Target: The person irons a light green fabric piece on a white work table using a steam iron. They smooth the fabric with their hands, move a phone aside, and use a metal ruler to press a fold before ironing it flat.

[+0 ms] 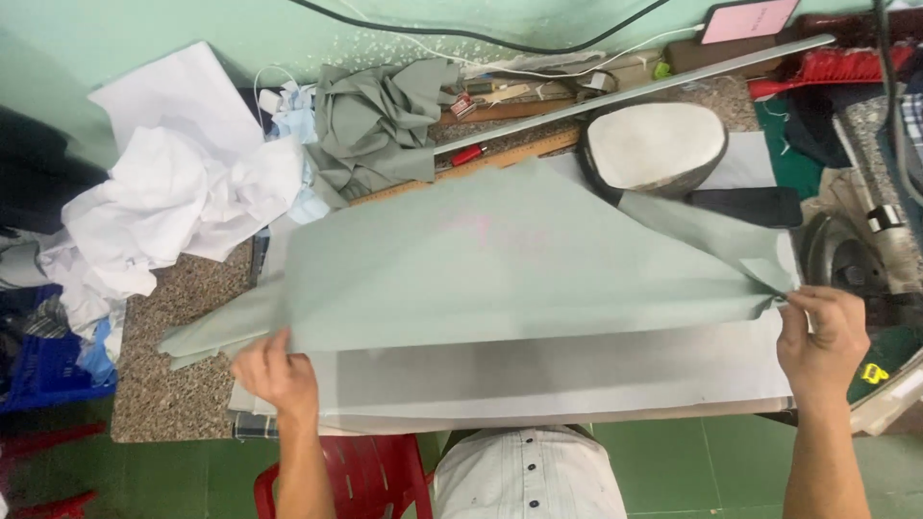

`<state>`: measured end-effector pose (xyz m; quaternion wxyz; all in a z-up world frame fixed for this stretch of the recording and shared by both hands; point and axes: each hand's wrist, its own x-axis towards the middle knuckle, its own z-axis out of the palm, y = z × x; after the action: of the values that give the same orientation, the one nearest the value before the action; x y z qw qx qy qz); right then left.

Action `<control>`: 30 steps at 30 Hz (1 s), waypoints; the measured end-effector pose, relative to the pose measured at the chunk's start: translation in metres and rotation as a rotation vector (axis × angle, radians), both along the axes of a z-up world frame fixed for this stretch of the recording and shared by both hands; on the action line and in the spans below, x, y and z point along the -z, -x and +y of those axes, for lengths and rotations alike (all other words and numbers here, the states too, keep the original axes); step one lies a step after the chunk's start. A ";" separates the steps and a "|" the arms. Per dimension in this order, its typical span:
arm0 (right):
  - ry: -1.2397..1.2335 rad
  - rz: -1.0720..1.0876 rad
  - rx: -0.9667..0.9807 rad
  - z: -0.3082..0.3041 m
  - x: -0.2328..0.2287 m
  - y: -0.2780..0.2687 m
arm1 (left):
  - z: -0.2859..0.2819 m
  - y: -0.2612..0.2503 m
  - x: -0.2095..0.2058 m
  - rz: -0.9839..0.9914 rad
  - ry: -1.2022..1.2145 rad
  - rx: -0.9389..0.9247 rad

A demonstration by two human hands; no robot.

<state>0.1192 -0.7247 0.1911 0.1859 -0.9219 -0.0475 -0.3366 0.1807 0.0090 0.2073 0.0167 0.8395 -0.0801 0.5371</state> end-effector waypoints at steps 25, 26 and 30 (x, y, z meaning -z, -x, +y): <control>0.577 0.506 0.178 0.043 0.125 0.027 | -0.024 0.079 0.152 0.754 0.462 0.037; 0.598 0.362 0.113 0.043 0.128 0.029 | -0.025 0.079 0.150 0.768 0.477 0.029; 0.543 0.253 0.032 0.038 0.140 0.036 | -0.023 0.078 0.156 0.716 0.454 0.038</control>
<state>0.0829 -0.6865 0.0512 -0.0681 -0.9731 -0.0979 -0.1970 0.1028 -0.0140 0.0516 0.2376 0.9466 0.0356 0.2151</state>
